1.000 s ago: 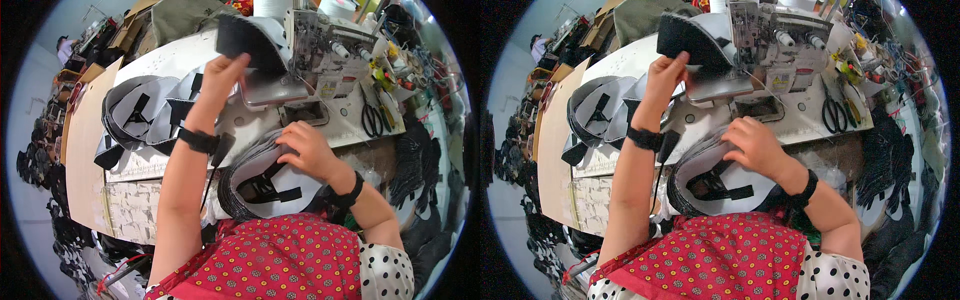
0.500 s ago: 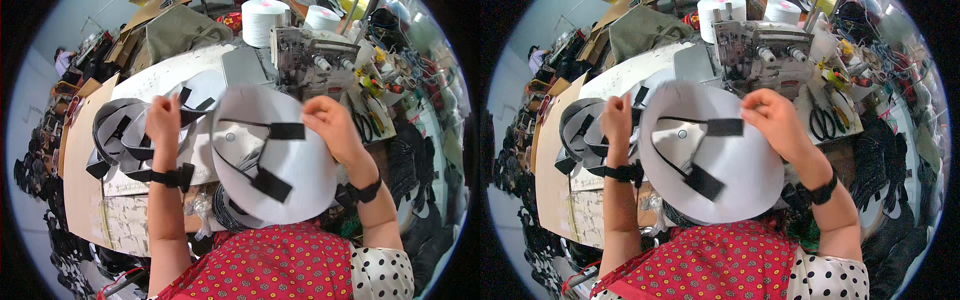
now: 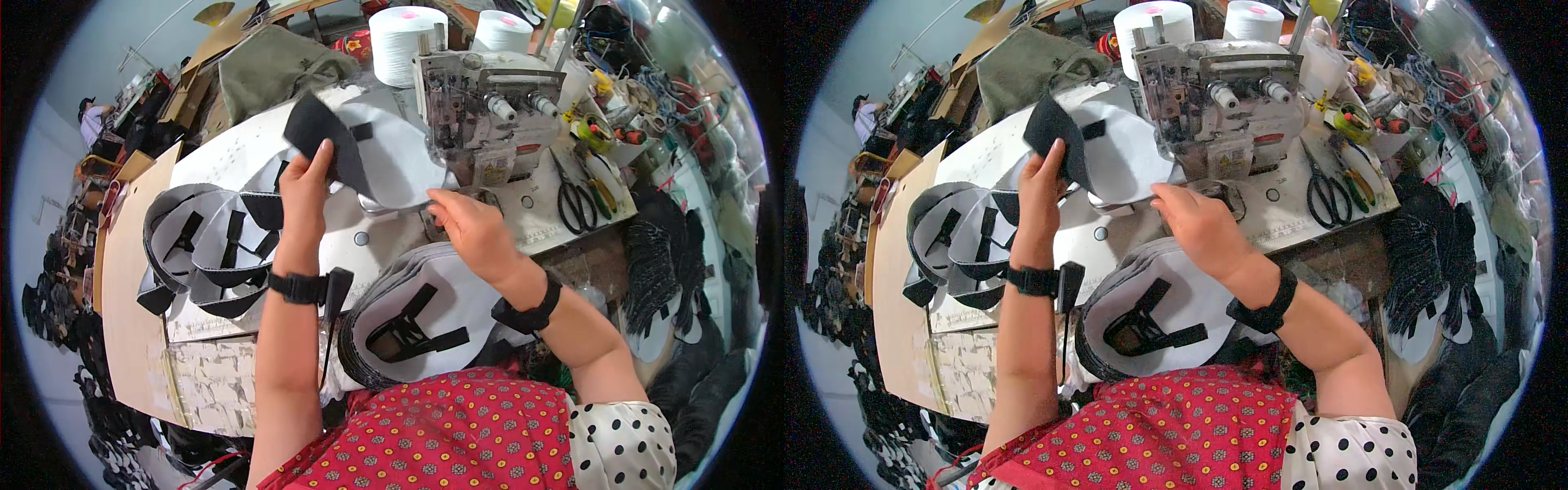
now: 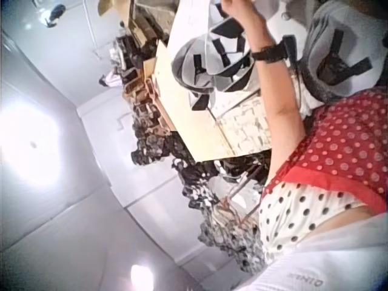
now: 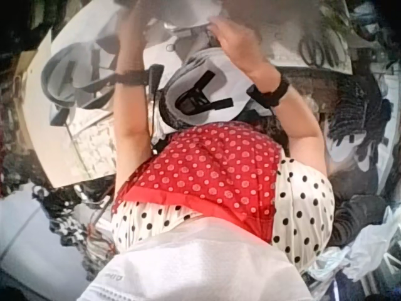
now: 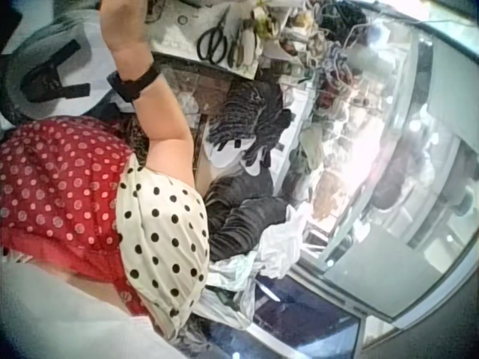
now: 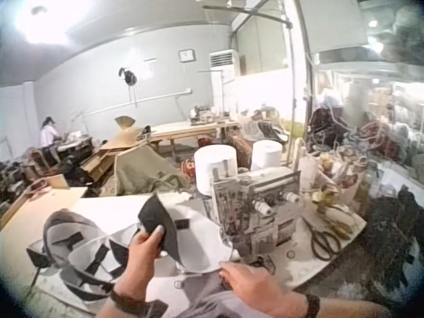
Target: The person ties bundles of shoe components with green and red ribbons before moving to a workstation. There, they align black shoe uppers with white linings and feed them through a sewing machine to join the edges.
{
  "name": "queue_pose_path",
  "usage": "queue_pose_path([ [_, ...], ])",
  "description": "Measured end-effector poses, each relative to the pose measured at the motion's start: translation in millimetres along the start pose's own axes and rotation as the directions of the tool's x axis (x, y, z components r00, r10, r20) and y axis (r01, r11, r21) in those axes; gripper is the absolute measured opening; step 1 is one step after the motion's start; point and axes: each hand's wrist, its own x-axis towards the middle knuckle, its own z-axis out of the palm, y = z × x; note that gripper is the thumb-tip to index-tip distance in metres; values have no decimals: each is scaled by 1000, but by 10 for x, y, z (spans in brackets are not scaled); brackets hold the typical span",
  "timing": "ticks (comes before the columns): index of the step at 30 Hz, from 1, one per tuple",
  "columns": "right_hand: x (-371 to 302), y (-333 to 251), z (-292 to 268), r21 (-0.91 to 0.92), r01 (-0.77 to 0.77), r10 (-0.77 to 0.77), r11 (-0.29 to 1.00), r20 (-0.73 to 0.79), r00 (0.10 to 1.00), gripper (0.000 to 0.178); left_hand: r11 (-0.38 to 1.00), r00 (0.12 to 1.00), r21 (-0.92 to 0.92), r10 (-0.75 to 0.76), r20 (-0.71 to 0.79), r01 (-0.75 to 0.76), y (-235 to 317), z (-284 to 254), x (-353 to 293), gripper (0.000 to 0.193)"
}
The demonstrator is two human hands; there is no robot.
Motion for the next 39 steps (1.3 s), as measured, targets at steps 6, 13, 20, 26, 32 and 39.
queue_pose_path([
  [6,72,20,-77,-162,-94,95,982,2,995,28,974,933,101,-223,283,202,156,-130,-735,25],
  [13,324,-132,-256,240,-254,223,937,146,964,15,607,662,375,356,659,-700,206,203,-833,32],
  [20,292,-325,-398,245,-347,297,905,219,929,10,638,841,549,381,384,-540,338,161,-623,39],
  [26,321,-108,-163,104,-457,431,883,201,879,8,466,667,542,698,261,-700,254,389,-437,62],
  [32,121,-30,-280,234,-177,144,956,151,978,18,815,747,189,375,549,-548,155,284,-305,22],
  [39,-58,-43,-421,259,-288,201,922,317,927,15,920,932,-386,199,303,-71,-69,130,-172,27],
])
